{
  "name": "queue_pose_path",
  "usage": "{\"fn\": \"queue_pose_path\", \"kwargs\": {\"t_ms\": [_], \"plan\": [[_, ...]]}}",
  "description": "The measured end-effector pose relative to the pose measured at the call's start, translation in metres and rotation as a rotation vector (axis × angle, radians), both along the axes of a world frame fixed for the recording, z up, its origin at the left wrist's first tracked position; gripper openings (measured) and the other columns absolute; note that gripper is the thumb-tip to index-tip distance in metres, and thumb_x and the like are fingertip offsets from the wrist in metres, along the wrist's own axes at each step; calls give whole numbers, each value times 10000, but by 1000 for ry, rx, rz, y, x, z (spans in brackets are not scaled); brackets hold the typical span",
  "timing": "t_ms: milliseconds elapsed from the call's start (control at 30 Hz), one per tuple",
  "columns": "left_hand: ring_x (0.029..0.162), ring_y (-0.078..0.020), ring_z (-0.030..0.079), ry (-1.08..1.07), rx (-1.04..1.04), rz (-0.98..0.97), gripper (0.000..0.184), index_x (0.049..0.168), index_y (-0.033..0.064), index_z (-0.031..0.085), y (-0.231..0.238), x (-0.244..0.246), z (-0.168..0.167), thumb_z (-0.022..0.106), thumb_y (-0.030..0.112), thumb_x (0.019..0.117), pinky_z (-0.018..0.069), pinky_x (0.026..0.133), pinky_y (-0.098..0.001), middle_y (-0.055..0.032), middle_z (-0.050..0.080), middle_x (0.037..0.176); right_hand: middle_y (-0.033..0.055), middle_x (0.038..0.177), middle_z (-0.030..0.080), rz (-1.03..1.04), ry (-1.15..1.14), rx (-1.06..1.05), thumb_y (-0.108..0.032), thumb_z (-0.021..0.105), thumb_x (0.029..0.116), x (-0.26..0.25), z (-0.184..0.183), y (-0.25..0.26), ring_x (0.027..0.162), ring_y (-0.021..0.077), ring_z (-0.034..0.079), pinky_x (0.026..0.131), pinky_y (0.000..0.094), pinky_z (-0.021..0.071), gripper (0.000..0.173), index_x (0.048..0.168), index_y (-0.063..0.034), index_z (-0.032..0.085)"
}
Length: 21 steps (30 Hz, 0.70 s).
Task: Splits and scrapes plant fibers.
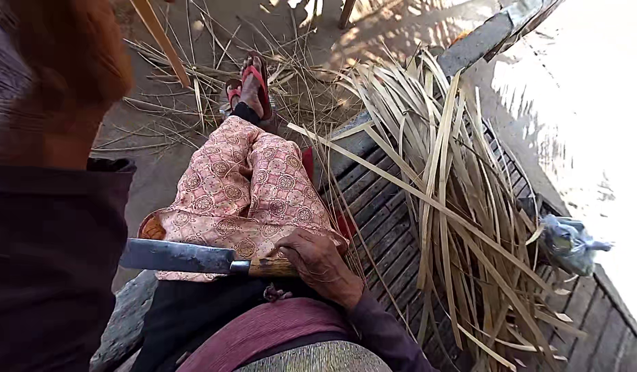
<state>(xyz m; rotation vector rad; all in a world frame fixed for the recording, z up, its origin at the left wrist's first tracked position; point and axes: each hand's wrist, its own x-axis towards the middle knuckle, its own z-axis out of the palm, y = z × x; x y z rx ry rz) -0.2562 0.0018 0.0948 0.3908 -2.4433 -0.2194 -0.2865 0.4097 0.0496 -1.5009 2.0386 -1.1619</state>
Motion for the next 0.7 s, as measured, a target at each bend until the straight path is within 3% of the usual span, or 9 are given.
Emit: {"fn": "queue_pose_path", "kwargs": {"t_ms": [33, 100, 133, 200, 233, 333, 433, 567, 700], "plan": [[802, -395, 654, 3, -96, -45, 338, 1033, -11, 607, 6, -10, -1, 370, 227, 1077, 480, 628, -560, -244, 642, 910, 152, 878, 723, -1, 2, 7, -53, 584, 980, 0, 0, 1, 778, 229, 713, 682, 334, 573, 186, 1003, 28, 750], [766, -187, 638, 91, -126, -202, 309, 1094, 156, 677, 45, -38, 9, 408, 306, 1078, 499, 633, -366, -70, 647, 898, 154, 888, 726, -1, 0, 34, -55, 578, 983, 0, 1, 2, 793, 240, 719, 693, 351, 576, 192, 1008, 24, 751], [774, -159, 628, 112, -79, -317, 291, 1108, 154, 685, 83, -51, 25, 439, 308, 1082, 502, 660, -339, -54, 644, 902, 161, 903, 731, 0, -1, 50, -50, 577, 978, 1, 2, 2, 803, 251, 725, 695, 366, 577, 194, 1010, 25, 753], [803, -335, 657, 48, -4, -566, 263, 1112, 1, 688, 166, -65, 64, 487, 166, 1070, 488, 686, -485, -214, 675, 919, 169, 914, 731, 8, -7, 79, -36, 583, 968, 3, 2, 2, 802, 269, 725, 683, 393, 574, 187, 1013, 28, 754], [772, -408, 645, 20, -47, -686, 250, 1110, -32, 675, 193, -72, 67, 472, 106, 1064, 471, 634, -529, -253, 645, 892, 163, 907, 729, 6, 2, 80, -30, 597, 956, 5, 1, 1, 787, 269, 723, 660, 400, 572, 176, 1005, 21, 758], [711, -412, 617, -30, -183, -1001, 242, 1041, -22, 663, 254, -88, 33, 427, 27, 1018, 444, 589, -511, -216, 614, 824, 148, 858, 707, -8, 30, 98, -39, 637, 937, 10, 3, 0, 735, 268, 705, 612, 412, 555, 140, 990, 3, 760], [755, -378, 642, -213, -216, -1203, 189, 1010, -24, 691, 297, -92, -13, 510, -35, 958, 482, 686, -506, -194, 641, 841, 143, 794, 715, -56, 136, 138, -58, 693, 880, 18, 7, 1, 750, 285, 720, 628, 428, 555, 92, 891, 8, 757], [895, -398, 693, -628, -94, -1258, 91, 943, -10, 718, 314, -83, -76, 628, -2, 936, 522, 849, -562, -196, 695, 889, 148, 859, 743, -56, 150, 138, -120, 669, 916, 25, -2, 7, 856, 315, 731, 712, 475, 555, 152, 866, -16, 768], [811, -325, 713, -773, 182, -1257, 69, 900, 70, 768, 310, -80, -98, 739, 133, 899, 554, 733, -538, -113, 718, 818, 176, 863, 737, -36, -6, 99, -109, 674, 920, 20, 0, 13, 847, 344, 725, 730, 496, 548, 153, 906, 14, 763]]}}
